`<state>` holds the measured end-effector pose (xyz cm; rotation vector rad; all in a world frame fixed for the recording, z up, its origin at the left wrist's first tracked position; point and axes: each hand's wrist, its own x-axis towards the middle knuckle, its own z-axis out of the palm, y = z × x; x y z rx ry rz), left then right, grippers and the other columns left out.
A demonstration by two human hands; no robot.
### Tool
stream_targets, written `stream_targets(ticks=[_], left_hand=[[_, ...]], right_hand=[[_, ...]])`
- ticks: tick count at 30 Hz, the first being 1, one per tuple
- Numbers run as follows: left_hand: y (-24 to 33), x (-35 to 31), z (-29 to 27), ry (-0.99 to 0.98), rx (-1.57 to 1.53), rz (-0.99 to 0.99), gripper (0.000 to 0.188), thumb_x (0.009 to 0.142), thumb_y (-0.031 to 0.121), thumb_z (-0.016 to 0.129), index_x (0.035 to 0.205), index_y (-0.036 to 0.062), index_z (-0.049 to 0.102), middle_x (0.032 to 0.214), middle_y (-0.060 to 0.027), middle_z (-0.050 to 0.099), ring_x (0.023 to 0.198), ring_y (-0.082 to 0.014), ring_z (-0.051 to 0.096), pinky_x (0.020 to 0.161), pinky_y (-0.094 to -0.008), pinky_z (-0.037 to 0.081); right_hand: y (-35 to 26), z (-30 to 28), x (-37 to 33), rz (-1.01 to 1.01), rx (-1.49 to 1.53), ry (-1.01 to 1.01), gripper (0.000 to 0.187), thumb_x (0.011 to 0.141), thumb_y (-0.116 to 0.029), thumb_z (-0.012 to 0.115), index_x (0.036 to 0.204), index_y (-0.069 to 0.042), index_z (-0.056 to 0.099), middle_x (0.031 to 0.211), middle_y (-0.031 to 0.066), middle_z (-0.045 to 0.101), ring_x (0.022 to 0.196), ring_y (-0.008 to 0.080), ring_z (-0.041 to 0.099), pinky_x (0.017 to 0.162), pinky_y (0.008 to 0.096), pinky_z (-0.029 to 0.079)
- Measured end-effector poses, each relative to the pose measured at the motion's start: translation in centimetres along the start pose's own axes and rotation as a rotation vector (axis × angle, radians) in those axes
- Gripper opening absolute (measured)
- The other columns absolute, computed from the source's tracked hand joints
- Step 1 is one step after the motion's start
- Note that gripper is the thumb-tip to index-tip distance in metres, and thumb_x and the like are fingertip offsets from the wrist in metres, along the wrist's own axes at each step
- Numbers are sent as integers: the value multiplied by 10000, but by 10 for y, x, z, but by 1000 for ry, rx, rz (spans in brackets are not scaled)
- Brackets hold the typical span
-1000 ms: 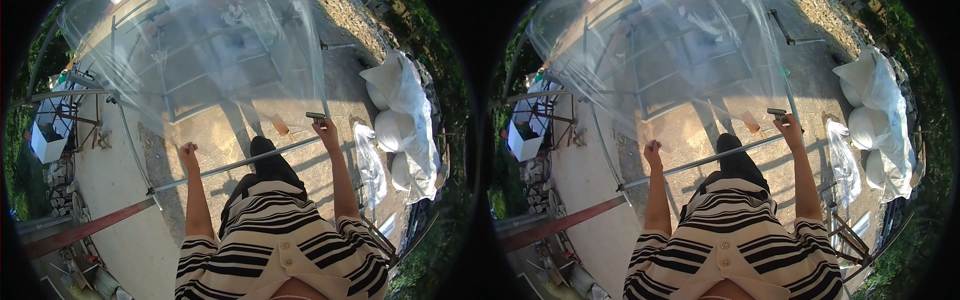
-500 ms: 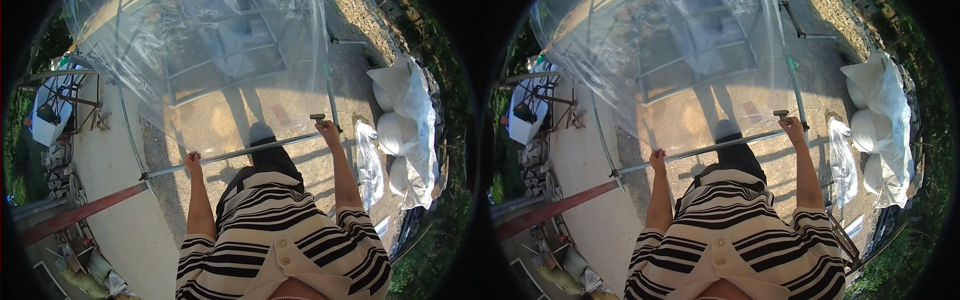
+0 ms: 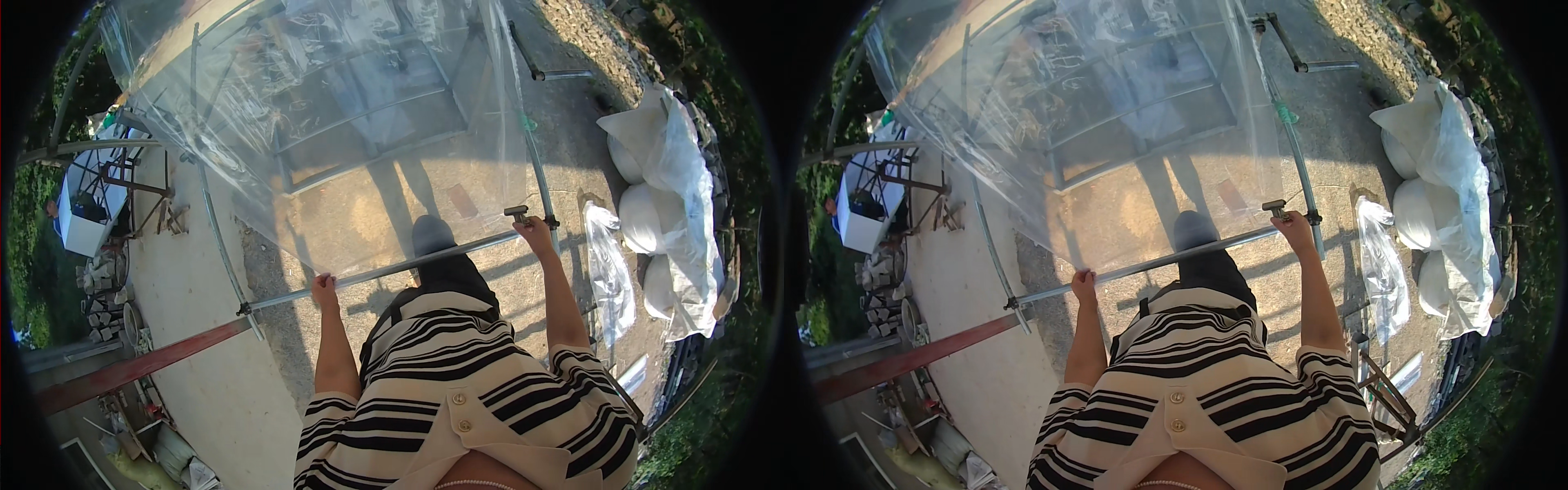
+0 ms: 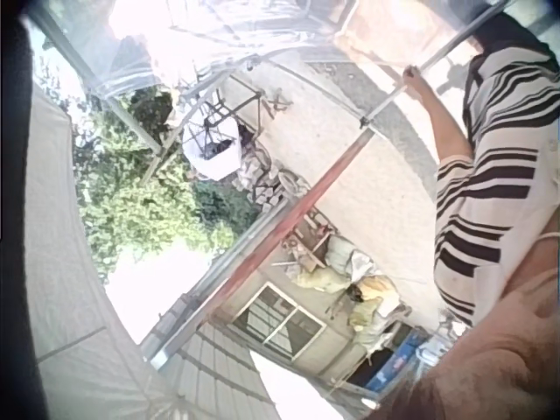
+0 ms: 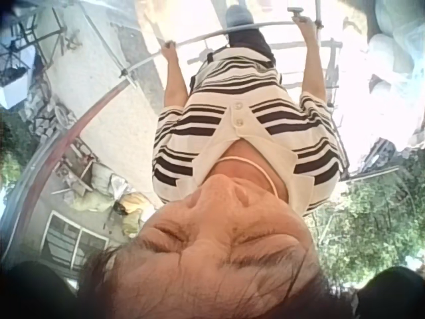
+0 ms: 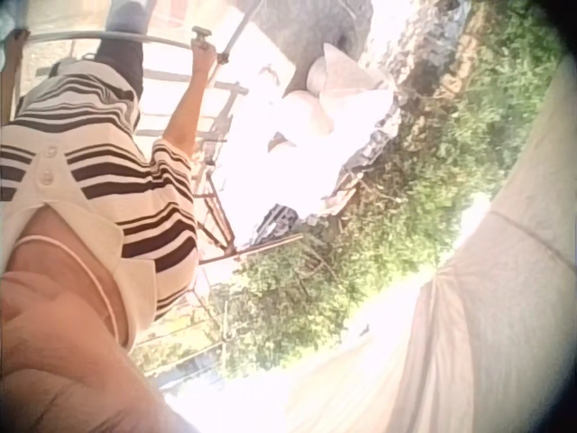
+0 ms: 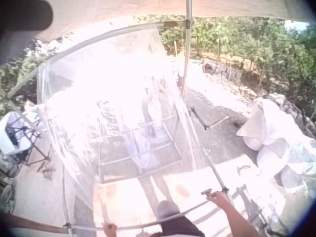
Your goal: The person assembles a greenhouse structure by attaching a metal frame to a base and securing a large roll of clear plastic sheeting over it. They use a metal rod to tension the plastic and a tool to tighten the frame connections, ensuring the covering is taut and properly aligned.
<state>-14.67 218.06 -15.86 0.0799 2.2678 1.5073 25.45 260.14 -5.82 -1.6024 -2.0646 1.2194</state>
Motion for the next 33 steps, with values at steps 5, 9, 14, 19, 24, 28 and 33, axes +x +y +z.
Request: stream_targets(ticks=[5, 9, 14, 19, 24, 28, 33], left_hand=[[104, 21, 16, 381, 338, 226, 455, 783, -64, 524, 1227, 10, 451, 1237, -190, 463, 1091, -331, 507, 882, -387, 444], [389, 26, 16, 545, 330, 1080, 510, 775, -88, 490, 1265, 17, 400, 1319, -206, 380, 1199, -380, 404, 981, -453, 356], [656, 49, 24, 703, 505, 1610, 517, 813, 48, 570, 1294, 28, 381, 1366, -169, 368, 1267, -350, 344, 1004, -482, 311], [784, 102, 34, 791, 840, 1633, 555, 838, 298, 597, 1308, 103, 376, 1356, -99, 404, 1299, -283, 327, 1012, -578, 277], [786, 127, 52, 744, 733, 1781, 315, 811, 348, 624, 984, 90, 570, 880, -51, 589, 841, -252, 559, 842, -420, 406], [782, 119, 54, 679, 769, 1656, 310, 835, 342, 597, 1016, 93, 563, 945, -57, 577, 905, -256, 543, 826, -421, 392], [776, 110, 51, 722, 733, 1660, 299, 828, 337, 605, 1006, 99, 570, 929, -46, 575, 891, -254, 540, 824, -417, 389]], right_hand=[[6, 0, 3, -32, 18, 18, 405, 720, -337, 739, 806, 37, 612, 672, 61, 593, 634, 124, 533, 594, 292, 429], [-4, -4, 6, 47, -69, -30, 493, 698, -397, 733, 903, 39, 626, 846, 156, 658, 790, 269, 631, 705, 356, 479], [-36, -33, 32, 20, 248, 158, 427, 803, -397, 649, 953, 3, 629, 910, 127, 662, 897, 216, 632, 752, 345, 489], [-174, -67, 72, -213, 953, 40, 366, 910, -370, 520, 934, -21, 628, 897, 78, 664, 891, 178, 637, 758, 320, 498], [-348, -81, 86, -601, 888, -190, 365, 926, -352, 487, 868, -17, 620, 829, 90, 655, 848, 187, 642, 755, 304, 504], [-480, -72, 82, -802, 841, -333, 393, 915, -381, 497, 794, -23, 604, 739, 72, 617, 696, 157, 593, 707, 286, 481], [-603, -56, 87, -812, 854, -358, 468, 879, -481, 527, 664, -65, 529, 616, 27, 535, 597, 105, 527, 651, 271, 461]])
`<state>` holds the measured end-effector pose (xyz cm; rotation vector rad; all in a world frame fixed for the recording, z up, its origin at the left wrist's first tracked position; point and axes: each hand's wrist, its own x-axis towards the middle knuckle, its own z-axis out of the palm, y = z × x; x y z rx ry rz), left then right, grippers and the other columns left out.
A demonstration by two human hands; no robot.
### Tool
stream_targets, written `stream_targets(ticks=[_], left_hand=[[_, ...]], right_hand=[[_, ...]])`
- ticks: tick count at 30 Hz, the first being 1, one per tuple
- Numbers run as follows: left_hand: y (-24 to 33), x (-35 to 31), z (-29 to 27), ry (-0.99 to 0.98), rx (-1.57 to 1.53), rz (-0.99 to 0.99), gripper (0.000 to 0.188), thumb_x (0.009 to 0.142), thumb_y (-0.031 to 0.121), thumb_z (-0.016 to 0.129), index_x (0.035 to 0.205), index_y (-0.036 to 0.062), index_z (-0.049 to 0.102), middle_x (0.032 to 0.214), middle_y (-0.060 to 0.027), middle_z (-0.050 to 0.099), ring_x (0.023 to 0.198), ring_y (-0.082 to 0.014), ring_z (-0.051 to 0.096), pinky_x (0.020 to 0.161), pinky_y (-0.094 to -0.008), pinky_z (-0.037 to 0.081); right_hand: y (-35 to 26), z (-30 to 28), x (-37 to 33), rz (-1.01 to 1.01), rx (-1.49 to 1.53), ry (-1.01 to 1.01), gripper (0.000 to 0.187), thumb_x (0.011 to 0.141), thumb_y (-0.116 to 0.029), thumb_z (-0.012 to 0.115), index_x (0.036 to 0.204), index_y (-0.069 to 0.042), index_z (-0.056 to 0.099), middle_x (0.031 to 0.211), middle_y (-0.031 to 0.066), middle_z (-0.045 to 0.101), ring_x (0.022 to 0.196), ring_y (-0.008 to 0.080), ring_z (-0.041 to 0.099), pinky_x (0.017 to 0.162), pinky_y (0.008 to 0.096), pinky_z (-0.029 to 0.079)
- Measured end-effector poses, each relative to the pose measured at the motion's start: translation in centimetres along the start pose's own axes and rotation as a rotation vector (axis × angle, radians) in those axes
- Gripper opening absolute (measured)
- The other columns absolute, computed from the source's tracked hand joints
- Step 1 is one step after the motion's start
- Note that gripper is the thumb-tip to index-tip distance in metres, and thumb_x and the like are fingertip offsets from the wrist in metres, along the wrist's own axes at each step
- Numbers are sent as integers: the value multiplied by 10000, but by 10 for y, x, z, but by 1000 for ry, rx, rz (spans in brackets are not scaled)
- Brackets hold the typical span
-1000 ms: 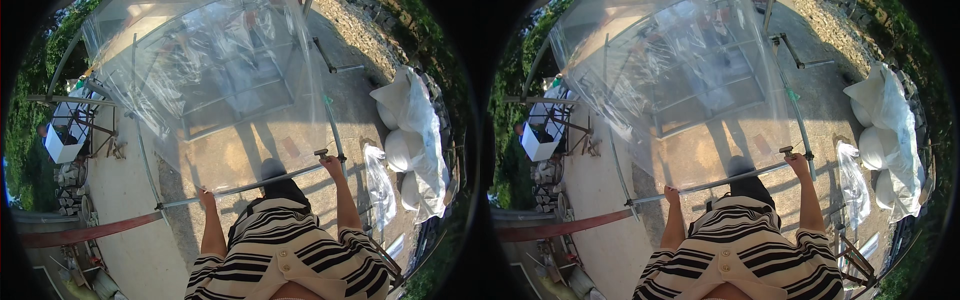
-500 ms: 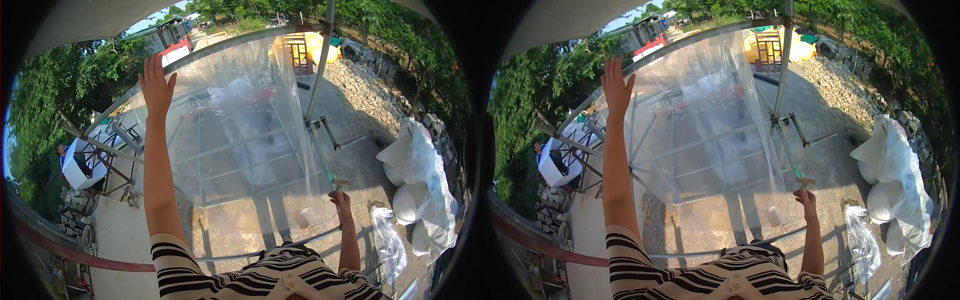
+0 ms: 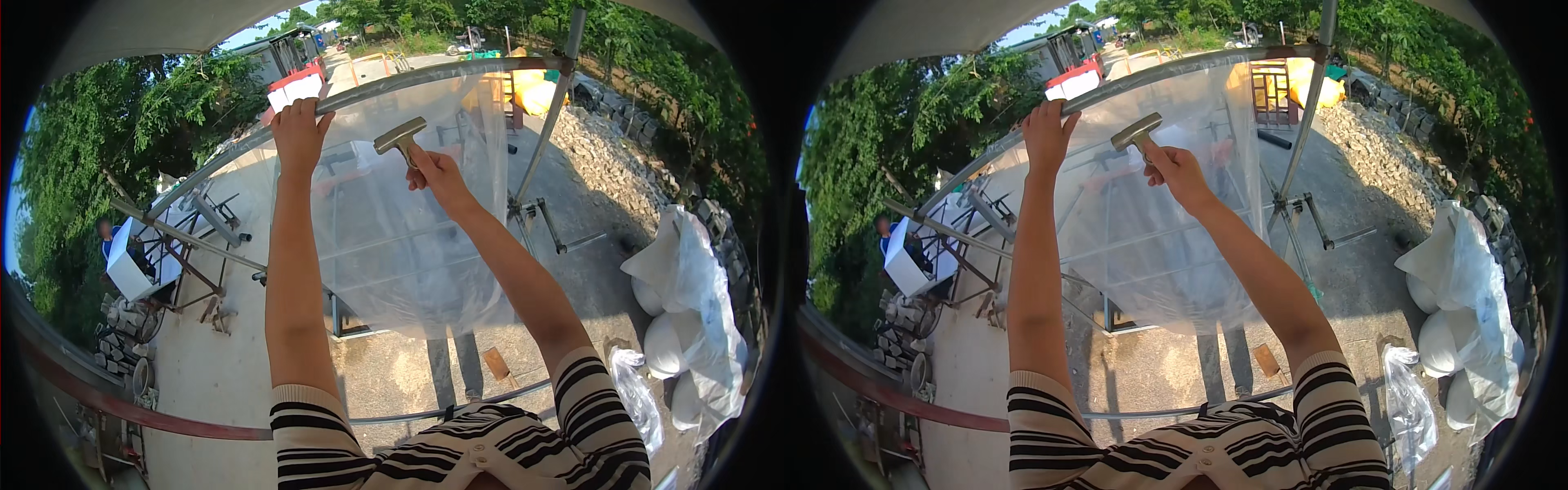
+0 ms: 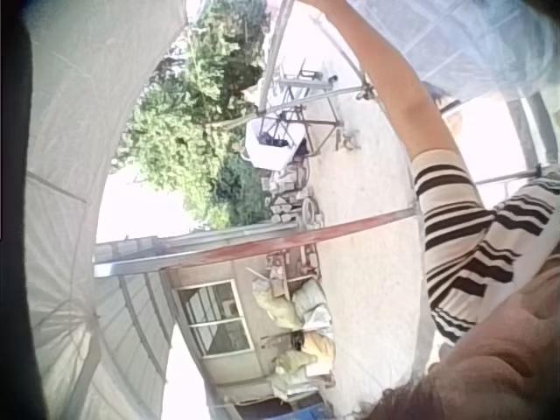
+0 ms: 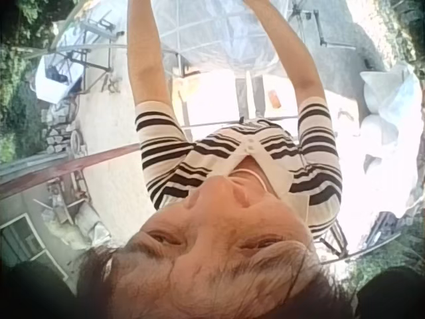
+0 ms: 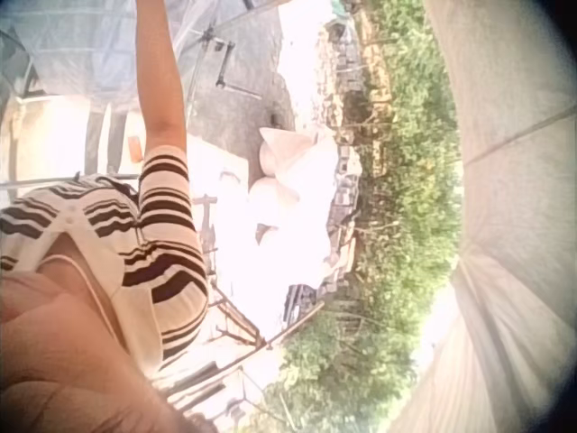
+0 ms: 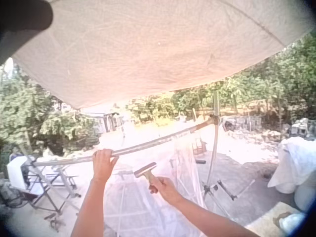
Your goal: The person assembles a greenhouse structure by attaching a metal frame to a base and securing a large roll of clear plastic sheeting over it. They use a metal rod to tension the plastic and a tool to tighten the frame connections, ensuring the covering is taut and properly aligned.
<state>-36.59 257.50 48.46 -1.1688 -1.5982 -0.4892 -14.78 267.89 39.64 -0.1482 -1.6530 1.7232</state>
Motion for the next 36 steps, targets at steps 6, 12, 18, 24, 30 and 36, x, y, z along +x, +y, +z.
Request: stream_targets(ticks=[6, 12, 18, 24, 30, 36], left_hand=[[8, -12, -13, 26, -5, -26, 298, 811, 327, 628, 994, 98, 573, 921, -52, 575, 917, -249, 536, 831, -413, 386], [25, -22, -30, 41, 7, -14, 311, 802, 314, 638, 1008, 91, 565, 923, -54, 573, 934, -256, 535, 841, -413, 383], [29, -43, -49, 11, 43, -12, 316, 807, 302, 636, 1023, 86, 556, 948, -53, 567, 916, -253, 531, 855, -405, 375], [62, -62, -76, 44, 18, -46, 319, 787, 268, 649, 1037, 93, 555, 939, -40, 560, 919, -233, 518, 887, -397, 358], [76, -100, -104, -26, -11, -73, 351, 780, 256, 650, 1070, 99, 530, 973, -42, 553, 940, -236, 506, 905, -414, 338], [91, -138, -130, -50, -4, -71, 354, 815, 280, 598, 1104, 92, 519, 1019, -61, 549, 951, -260, 500, 910, -439, 323]], right_hand=[[-4, 36, 45, 107, 93, 161, 519, 802, -580, 570, 612, -104, 488, 565, -8, 461, 490, 97, 482, 523, 265, 472], [-26, 56, 44, 121, -40, 214, 629, 760, -673, 520, 641, -55, 525, 628, 13, 505, 495, 116, 528, 455, 246, 438], [-56, 17, -3, -8, -733, 124, 601, 860, -587, 454, 774, -7, 589, 723, 58, 606, 628, 186, 609, 605, 308, 480], [-51, -119, -22, -390, -506, 751, 354, 884, -357, 576, 813, -11, 597, 695, 8, 580, 653, 111, 565, 653, 291, 440], [-77, -164, -94, -330, -291, 609, 322, 914, -287, 551, 744, -16, 586, 519, -24, 453, 463, 47, 413, 492, 212, 360], [-97, -119, -144, -749, -1411, 814, 202, 851, -254, 593, 848, -53, 610, 795, 45, 583, 809, 218, 574, 856, 387, 404]])
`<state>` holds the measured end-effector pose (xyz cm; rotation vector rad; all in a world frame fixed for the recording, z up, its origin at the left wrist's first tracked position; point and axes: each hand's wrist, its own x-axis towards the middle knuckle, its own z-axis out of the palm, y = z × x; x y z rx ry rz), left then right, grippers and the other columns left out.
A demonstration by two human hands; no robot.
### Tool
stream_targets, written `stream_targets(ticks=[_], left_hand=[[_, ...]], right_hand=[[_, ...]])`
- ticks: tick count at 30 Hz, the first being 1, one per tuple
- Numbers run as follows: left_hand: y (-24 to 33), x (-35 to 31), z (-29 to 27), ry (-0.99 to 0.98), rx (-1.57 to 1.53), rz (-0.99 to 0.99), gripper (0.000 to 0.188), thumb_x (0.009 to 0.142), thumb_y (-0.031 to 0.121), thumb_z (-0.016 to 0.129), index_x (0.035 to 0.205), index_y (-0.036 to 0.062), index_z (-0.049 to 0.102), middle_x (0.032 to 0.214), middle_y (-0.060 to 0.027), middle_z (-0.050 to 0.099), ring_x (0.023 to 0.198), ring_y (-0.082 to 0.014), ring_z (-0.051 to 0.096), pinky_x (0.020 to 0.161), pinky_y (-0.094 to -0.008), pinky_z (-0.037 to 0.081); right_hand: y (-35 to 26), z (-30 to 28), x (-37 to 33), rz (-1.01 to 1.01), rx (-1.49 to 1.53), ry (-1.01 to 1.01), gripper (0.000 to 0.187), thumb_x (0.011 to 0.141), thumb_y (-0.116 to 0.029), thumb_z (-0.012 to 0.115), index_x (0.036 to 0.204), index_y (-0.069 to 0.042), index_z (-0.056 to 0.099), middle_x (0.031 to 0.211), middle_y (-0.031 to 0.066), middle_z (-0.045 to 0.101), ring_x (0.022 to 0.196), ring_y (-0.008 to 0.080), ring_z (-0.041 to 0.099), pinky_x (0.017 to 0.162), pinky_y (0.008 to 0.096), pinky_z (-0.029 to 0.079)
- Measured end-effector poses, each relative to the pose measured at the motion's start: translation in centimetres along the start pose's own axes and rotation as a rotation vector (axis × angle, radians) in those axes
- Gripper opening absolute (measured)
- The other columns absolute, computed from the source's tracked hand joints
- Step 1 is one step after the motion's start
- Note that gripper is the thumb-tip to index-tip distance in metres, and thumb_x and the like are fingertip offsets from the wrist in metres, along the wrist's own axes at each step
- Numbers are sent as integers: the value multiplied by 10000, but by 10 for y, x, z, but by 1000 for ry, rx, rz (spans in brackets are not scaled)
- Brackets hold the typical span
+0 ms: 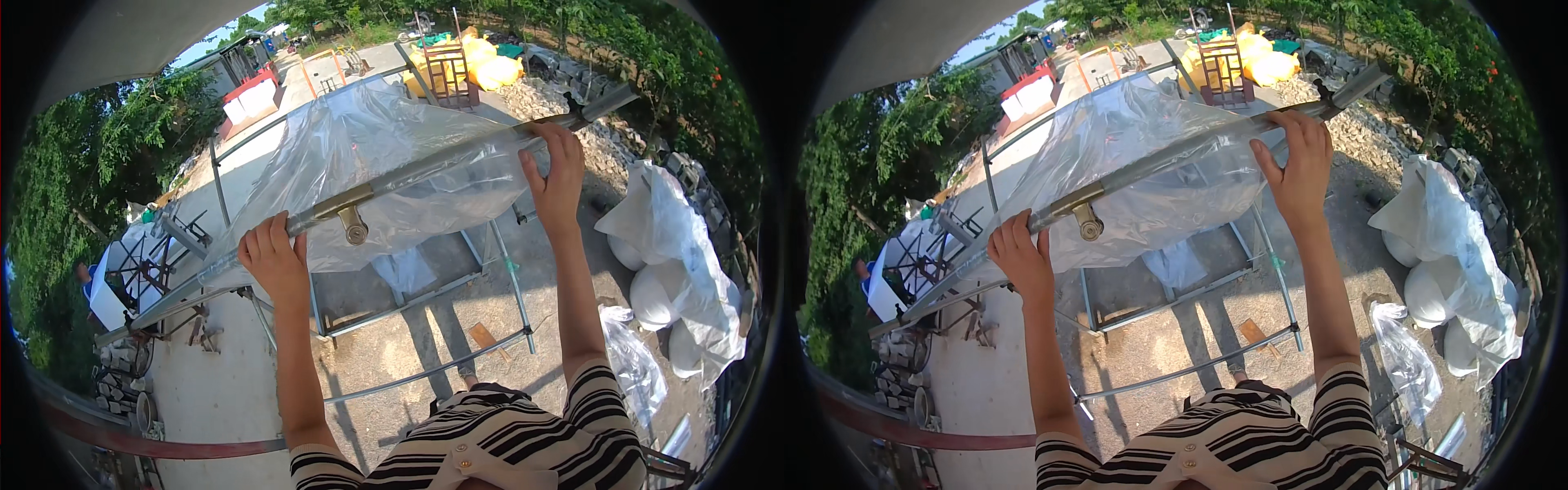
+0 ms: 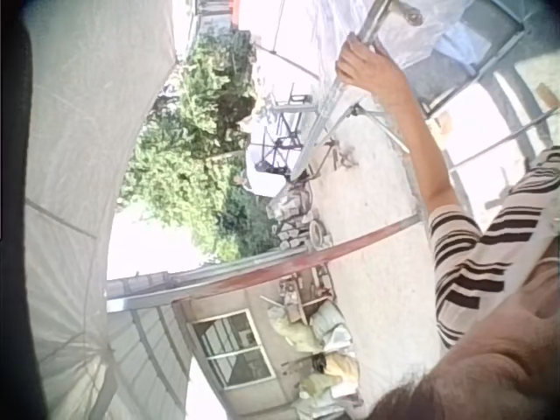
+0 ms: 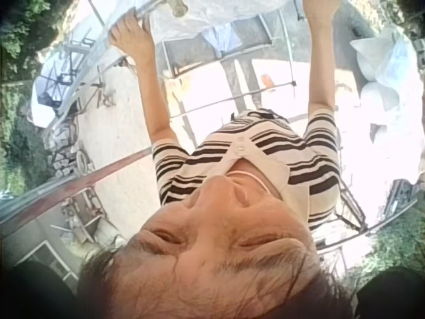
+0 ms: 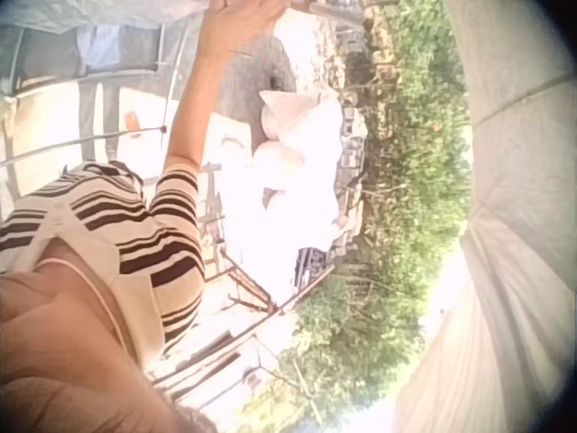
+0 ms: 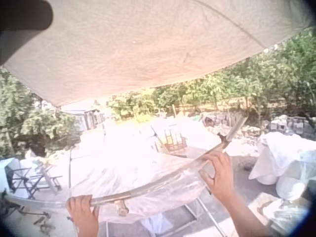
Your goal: The person assembles a greenhouse structure by attaching a metal frame to a base and securing a large roll of clear plastic sheeting over it. They use a metal rod to tension the plastic and a tool to tighten the frame connections, ensuring the covering is taut and properly aligned.
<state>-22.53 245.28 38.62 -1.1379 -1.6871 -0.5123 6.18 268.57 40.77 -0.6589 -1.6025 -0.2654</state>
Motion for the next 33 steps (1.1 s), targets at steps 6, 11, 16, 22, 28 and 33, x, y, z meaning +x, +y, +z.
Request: stream_targets(ticks=[6, 11, 16, 22, 28, 33], left_hand=[[22, -45, -47, -171, -45, -42, 374, 833, 301, 576, 1127, 80, 511, 1056, -81, 550, 989, -279, 498, 926, -449, 322], [12, -66, -90, -541, -351, -88, 448, 820, 271, 614, 1182, 44, 481, 1165, -119, 540, 1070, -314, 492, 925, -429, 367], [-63, -150, -54, -634, -265, -567, 661, 811, 165, 642, 1345, 6, 286, 1220, -199, 517, 981, -313, 556, 865, -387, 438], [-30, -233, -38, -897, -1043, -1276, 629, 822, 122, 622, 1342, 9, 285, 1118, -138, 580, 769, -175, 624, 666, -299, 495], [-49, -266, 61, -707, -1141, -1387, 618, 808, 136, 650, 1324, 39, 325, 1042, -101, 623, 804, -170, 627, 659, -304, 489], [-69, -173, 147, -451, -1239, -1342, 700, 774, 164, 694, 1340, 25, 306, 1037, -102, 630, 852, -174, 624, 677, -294, 462]], right_hand=[[15, -26, -8, 17, 35, -443, 192, 824, -231, 611, 886, -49, 609, 793, 68, 615, 792, 254, 581, 897, 400, 404], [25, -67, -18, 450, 51, -748, 412, 819, -318, 618, 1092, -13, 576, 771, 116, 636, 701, 272, 601, 718, 345, 479], [8, -63, -69, 441, 84, -1375, 559, 783, -354, 643, 1196, 2, 518, 792, 118, 660, 724, 236, 641, 657, 310, 481], [55, -77, -175, 659, 194, -1641, 556, 809, -330, 649, 1251, -43, 474, 991, 143, 647, 870, 210, 640, 743, 300, 486], [33, 40, -239, 1302, 1076, -1347, 436, 852, -242, 623, 1215, -40, 491, 990, 94, 642, 833, 186, 628, 761, 337, 510], [25, 142, -187, 1268, 1108, -1062, 435, 834, -230, 643, 1214, -73, 504, 981, 64, 636, 854, 169, 619, 742, 318, 504]])
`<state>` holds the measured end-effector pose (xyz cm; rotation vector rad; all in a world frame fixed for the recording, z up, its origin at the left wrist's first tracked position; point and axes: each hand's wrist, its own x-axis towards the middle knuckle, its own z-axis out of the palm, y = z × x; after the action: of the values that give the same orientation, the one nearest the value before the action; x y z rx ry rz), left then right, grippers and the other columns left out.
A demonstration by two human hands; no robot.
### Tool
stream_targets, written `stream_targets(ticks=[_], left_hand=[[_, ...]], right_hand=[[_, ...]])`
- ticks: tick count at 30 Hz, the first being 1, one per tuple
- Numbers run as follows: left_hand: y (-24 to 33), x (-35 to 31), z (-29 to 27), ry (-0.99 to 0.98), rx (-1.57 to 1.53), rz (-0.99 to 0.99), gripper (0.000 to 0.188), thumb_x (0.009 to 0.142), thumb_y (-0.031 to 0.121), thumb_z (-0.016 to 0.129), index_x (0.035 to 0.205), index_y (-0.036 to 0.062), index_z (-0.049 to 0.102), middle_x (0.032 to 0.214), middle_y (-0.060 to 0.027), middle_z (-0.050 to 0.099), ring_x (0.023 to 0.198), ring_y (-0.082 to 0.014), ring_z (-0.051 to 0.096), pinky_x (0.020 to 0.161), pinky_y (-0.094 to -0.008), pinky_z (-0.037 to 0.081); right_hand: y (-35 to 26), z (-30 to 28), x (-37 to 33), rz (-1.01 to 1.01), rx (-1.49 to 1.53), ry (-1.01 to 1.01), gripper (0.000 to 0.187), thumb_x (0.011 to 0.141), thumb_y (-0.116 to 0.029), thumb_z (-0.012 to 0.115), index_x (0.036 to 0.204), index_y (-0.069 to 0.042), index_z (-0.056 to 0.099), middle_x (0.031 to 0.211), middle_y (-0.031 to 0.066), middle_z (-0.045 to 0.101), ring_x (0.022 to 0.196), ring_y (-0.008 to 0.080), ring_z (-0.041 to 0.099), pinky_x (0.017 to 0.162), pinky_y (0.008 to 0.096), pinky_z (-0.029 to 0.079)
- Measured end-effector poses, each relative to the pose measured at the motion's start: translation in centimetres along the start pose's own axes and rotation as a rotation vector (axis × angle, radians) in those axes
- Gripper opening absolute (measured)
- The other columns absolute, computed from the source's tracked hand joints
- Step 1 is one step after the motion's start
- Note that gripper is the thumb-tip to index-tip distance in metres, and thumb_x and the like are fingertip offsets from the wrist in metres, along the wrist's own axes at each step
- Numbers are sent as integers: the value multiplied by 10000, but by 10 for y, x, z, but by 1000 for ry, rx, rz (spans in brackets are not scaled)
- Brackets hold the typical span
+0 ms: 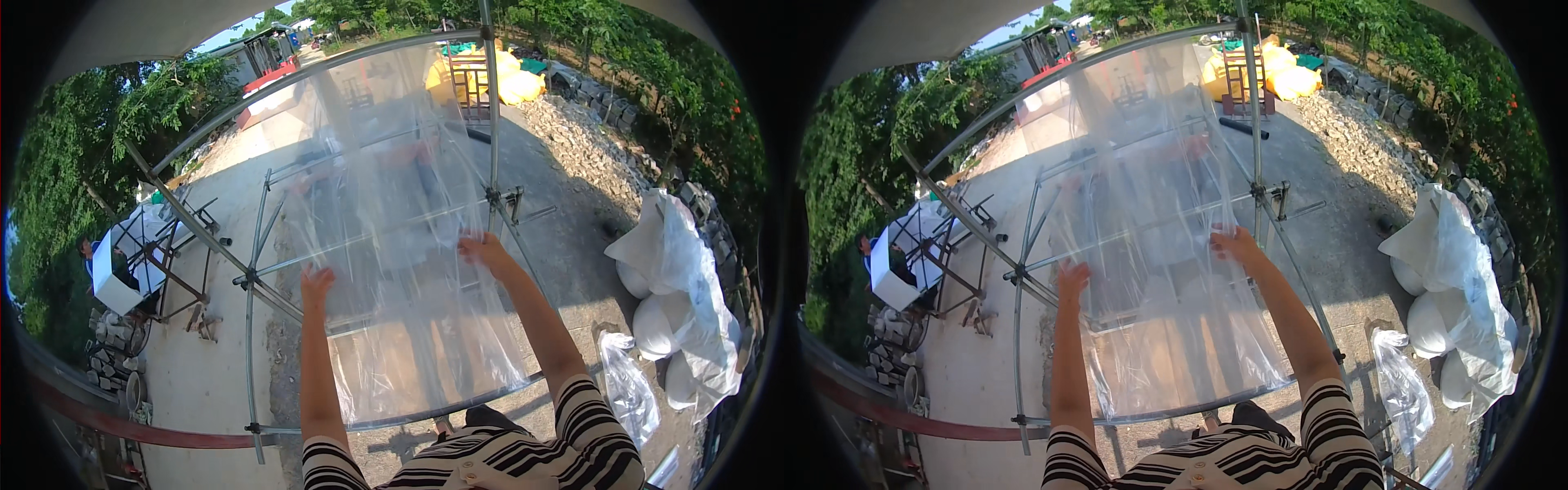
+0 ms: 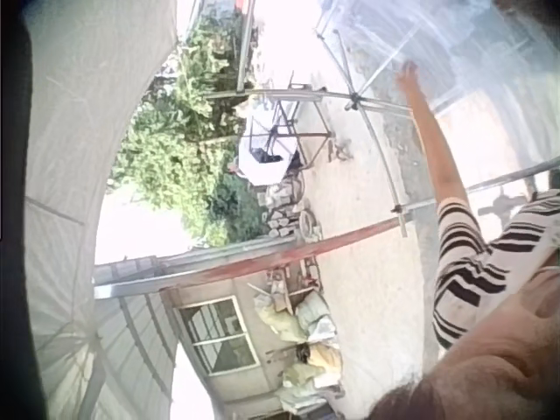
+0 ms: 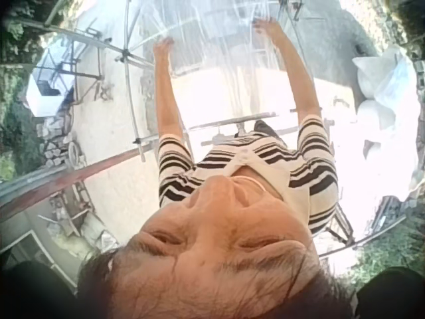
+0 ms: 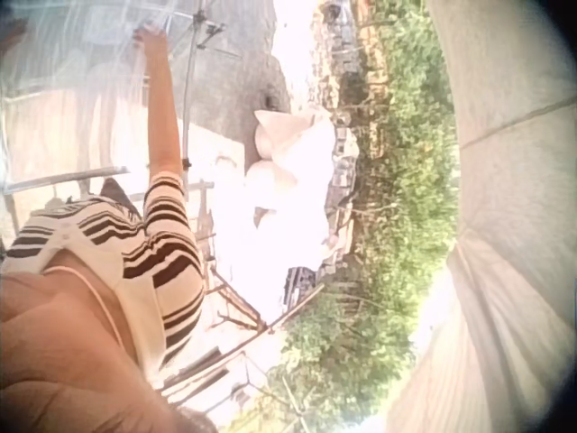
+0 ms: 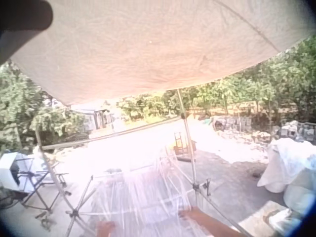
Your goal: The person assembles a greenhouse structure by attaching a metal frame to a base and securing a large roll of clear plastic sheeting over it. They use a metal rod to tension the plastic and a tool to tighten the frame connections, ensuring the covering is taut and properly aligned.
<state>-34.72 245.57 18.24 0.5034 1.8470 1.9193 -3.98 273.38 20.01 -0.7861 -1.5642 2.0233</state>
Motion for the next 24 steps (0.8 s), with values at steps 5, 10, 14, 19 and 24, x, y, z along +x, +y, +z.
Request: stream_targets(ticks=[5, 10, 14, 19, 24], left_hand=[[105, 56, 40, 63, 35, 241, 587, 840, 170, 626, 1335, 60, 331, 1069, -82, 620, 876, -175, 615, 706, -273, 437], [193, 37, 39, -64, -325, 436, 162, 872, 162, 608, 996, 72, 554, 860, -23, 618, 699, -88, 548, 616, -230, 422], [194, -45, -30, 124, -442, 495, 105, 894, 151, 583, 802, 103, 567, 731, 13, 570, 601, -57, 506, 526, -215, 407], [229, -121, -40, -96, -185, 390, 100, 889, 139, 579, 883, 40, 584, 683, 4, 545, 575, -75, 508, 496, -215, 393], [214, -121, -78, 123, 247, 624, 219, 885, 119, 573, 1060, -11, 549, 694, -16, 538, 593, -81, 501, 535, -220, 400]], right_hand=[[-96, 18, 64, -265, 96, 134, 375, 822, -278, 664, 1128, -90, 559, 910, 21, 617, 796, 127, 594, 699, 284, 484], [-183, 13, 62, -512, 86, 158, 228, 845, -310, 643, 917, -95, 621, 680, -62, 523, 602, 45, 487, 585, 224, 412], [-170, -52, 1, -648, 176, 386, 227, 877, -304, 604, 768, -106, 617, 598, -72, 489, 515, 23, 419, 524, 194, 362], [-184, -52, -84, -529, -160, 366, 201, 882, -270, 597, 854, -75, 636, 604, -43, 516, 551, 45, 482, 529, 213, 384], [-196, -48, -136, -800, -1083, 949, 250, 850, -238, 623, 994, -34, 618, 635, 61, 540, 580, 160, 557, 569, 313, 442]])
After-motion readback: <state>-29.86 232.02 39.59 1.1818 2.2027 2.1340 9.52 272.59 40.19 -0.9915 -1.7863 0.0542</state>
